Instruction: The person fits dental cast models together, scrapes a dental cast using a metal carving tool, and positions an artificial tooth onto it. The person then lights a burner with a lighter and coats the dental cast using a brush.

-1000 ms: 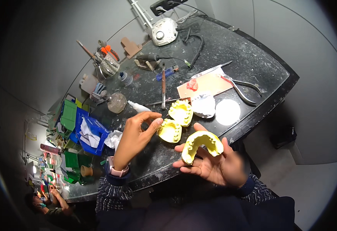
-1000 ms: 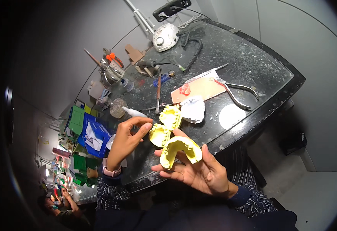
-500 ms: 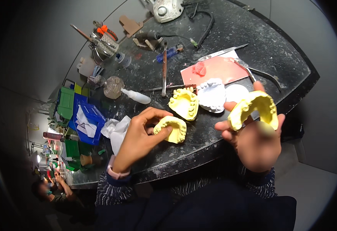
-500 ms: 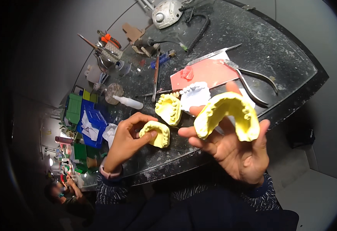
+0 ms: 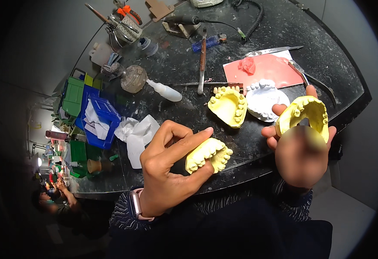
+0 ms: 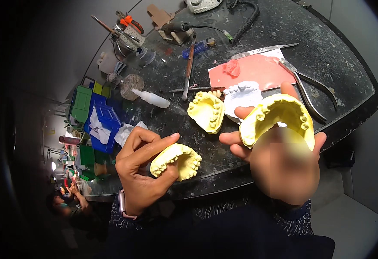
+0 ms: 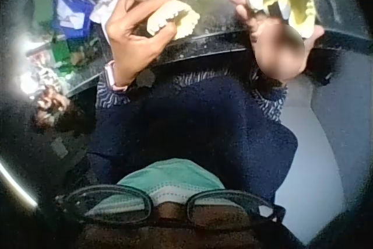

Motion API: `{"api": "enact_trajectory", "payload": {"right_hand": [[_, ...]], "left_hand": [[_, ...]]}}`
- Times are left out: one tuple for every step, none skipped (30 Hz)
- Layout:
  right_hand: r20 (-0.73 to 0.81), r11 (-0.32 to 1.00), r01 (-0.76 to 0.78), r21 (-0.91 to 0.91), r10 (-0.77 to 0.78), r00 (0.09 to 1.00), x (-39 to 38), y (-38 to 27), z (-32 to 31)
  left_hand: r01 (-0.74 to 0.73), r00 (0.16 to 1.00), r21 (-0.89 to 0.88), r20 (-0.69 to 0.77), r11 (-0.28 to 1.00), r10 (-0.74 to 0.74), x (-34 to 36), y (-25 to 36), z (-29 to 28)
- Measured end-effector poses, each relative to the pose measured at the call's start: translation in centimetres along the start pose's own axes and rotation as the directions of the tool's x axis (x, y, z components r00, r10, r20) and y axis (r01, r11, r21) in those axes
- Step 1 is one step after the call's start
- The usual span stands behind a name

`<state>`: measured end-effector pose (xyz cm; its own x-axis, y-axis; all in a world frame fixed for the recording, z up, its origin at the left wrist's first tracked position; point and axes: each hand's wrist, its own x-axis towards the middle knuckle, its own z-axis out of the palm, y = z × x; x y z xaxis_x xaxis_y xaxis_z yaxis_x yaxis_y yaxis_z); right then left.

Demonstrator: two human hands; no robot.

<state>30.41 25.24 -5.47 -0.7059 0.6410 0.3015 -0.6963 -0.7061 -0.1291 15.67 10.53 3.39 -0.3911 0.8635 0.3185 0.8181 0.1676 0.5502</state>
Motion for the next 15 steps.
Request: {"api": "enact_trajectory", "payload": {"right_hand": [[-0.001,1.000,0.000,-0.002,0.000,1.000,0.0,0.1,0.0],[-0.001,1.000,-0.002,-0.009,0.002,1.000,0.0,0.1,0.0],[-0.004,1.000,-0.001,-0.021,0.001,1.000,0.0,0.1,-0.2],[-0.008,1.000,0.001,-0.026,-0.002,1.000,0.0,0.0,-0.3],[-0.014,1.000,0.005,-0.025,-0.006,1.000,-0.1,0.0,-0.5],[-0.014,1.000,0.001,-0.013,-0.001,1.000,0.0,0.0,-0.4],[-0.013,1.000,-0.004,-0.008,0.004,1.000,0.0,0.0,-0.4],[0.003,1.000,-0.005,-0.004,0.005,1.000,0.0,0.1,-0.4],[0.014,1.000,-0.001,-0.008,0.001,1.000,0.0,0.1,-0.4],[0.009,1.000,0.000,-0.010,0.000,1.000,0.0,0.0,-0.4],[0.008,1.000,-0.006,-0.011,0.006,1.000,0.0,0.0,-0.3],[0.009,1.000,-0.011,-0.012,0.011,1.000,0.0,0.0,-0.2],[0.006,1.000,-0.008,-0.014,0.008,1.000,0.0,0.0,-0.2],[-0.012,1.000,-0.011,-0.011,0.011,1.000,-0.1,0.0,-0.2],[-0.022,1.000,-0.016,-0.003,0.015,1.000,0.0,0.0,-0.1]], "left_hand": [[0.000,1.000,-0.002,0.000,1.000,0.000,0.0,0.0,0.0],[0.002,1.000,-0.015,-0.006,1.000,-0.002,0.0,0.1,-0.1],[0.002,1.000,-0.034,-0.009,0.999,-0.003,0.0,-0.1,0.1],[0.001,1.000,-0.041,-0.006,0.999,-0.002,0.0,-0.3,0.4],[0.025,1.000,-0.072,-0.008,0.997,-0.025,0.1,-0.5,0.7],[0.053,0.998,-0.090,-0.017,0.995,-0.054,0.0,-0.5,0.6],[0.057,0.998,-0.085,-0.019,0.995,-0.059,0.0,-0.4,0.4],[0.103,0.995,-0.119,0.013,0.988,-0.102,0.1,-0.3,0.2],[0.146,0.989,-0.159,0.052,0.976,-0.140,0.2,-0.4,0.1],[0.148,0.988,-0.162,0.056,0.976,-0.141,0.2,-0.6,0.0],[0.160,0.986,-0.190,0.071,0.969,-0.149,0.2,-0.8,0.1],[0.170,0.984,-0.218,0.084,0.961,-0.156,0.3,-1.0,0.1],[0.170,0.984,-0.221,0.088,0.960,-0.154,0.3,-1.2,0.2],[0.216,0.975,-0.304,0.113,0.928,-0.190,0.1,-1.3,0.3],[0.258,0.966,-0.377,0.136,0.889,-0.222,0.0,-1.5,0.2]]}}
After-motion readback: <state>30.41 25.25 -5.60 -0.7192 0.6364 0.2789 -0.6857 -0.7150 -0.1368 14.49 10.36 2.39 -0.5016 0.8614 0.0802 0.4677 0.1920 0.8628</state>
